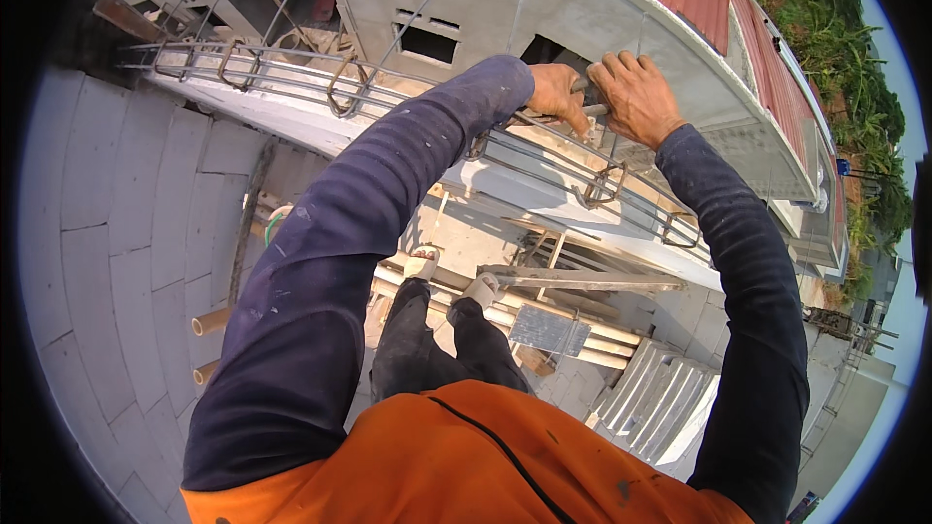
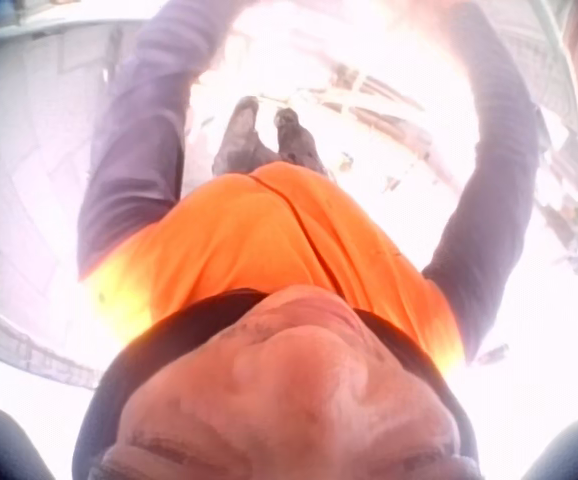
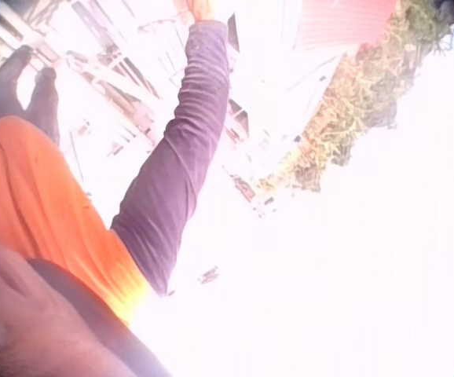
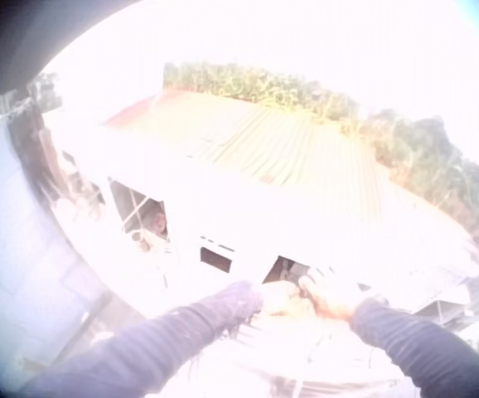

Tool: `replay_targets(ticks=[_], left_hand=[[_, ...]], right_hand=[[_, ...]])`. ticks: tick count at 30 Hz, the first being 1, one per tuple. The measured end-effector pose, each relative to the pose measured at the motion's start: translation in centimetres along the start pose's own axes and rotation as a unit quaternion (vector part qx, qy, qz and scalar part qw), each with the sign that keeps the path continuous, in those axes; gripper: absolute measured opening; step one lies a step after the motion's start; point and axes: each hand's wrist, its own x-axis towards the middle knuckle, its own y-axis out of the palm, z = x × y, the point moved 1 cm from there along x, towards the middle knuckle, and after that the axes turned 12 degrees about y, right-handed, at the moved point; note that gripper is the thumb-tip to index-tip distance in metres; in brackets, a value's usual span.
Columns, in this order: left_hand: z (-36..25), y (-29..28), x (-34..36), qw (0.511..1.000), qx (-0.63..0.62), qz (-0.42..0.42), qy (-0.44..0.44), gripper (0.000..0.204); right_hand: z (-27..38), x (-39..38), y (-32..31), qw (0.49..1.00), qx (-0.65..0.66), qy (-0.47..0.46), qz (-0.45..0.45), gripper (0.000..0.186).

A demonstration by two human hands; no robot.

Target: The person uses pliers and wire to tie metal reinforcement bars together while working on a construction site scaffolding.

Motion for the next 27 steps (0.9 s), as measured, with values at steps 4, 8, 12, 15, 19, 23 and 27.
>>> replay_targets(ticks=[4, 8, 12, 15, 19, 23, 27], left_hand=[[0.7, 0.1, 0.4, 1.000, 0.001, -0.016, -0.001, 0.058], [-0.7, -0.4, 0.4, 0.999, -0.009, -0.012, 0.028, 0.067], [-4.1, -2.5, 1.2, 0.994, 0.029, -0.075, 0.069, 0.083], [-7.6, -4.1, 1.5, 0.987, 0.062, -0.088, 0.121, 0.093], [-16.6, -4.7, -1.6, 0.964, 0.150, -0.109, 0.193, 0.089], [-25.2, -3.8, -5.7, 0.939, 0.199, -0.076, 0.271, 0.059], [-29.8, 1.9, -9.8, 0.911, 0.290, -0.076, 0.283, 0.033]], right_hand=[[-0.5, 1.2, -0.2, 0.999, 0.005, -0.017, 0.043, 0.044], [-1.1, 0.8, -1.2, 0.996, 0.033, 0.039, 0.075, 0.038], [-3.7, 1.4, -3.8, 0.997, 0.017, 0.071, 0.032, 0.034], [-5.5, 0.9, -7.6, 0.997, -0.018, 0.073, -0.027, 0.034], [-6.9, -4.7, -13.7, 0.984, 0.038, 0.124, -0.123, 0.038], [-5.9, -11.8, -20.9, 0.962, 0.122, 0.172, -0.176, 0.045], [-2.2, -18.6, -23.1, 0.946, 0.196, 0.212, -0.149, 0.055]])
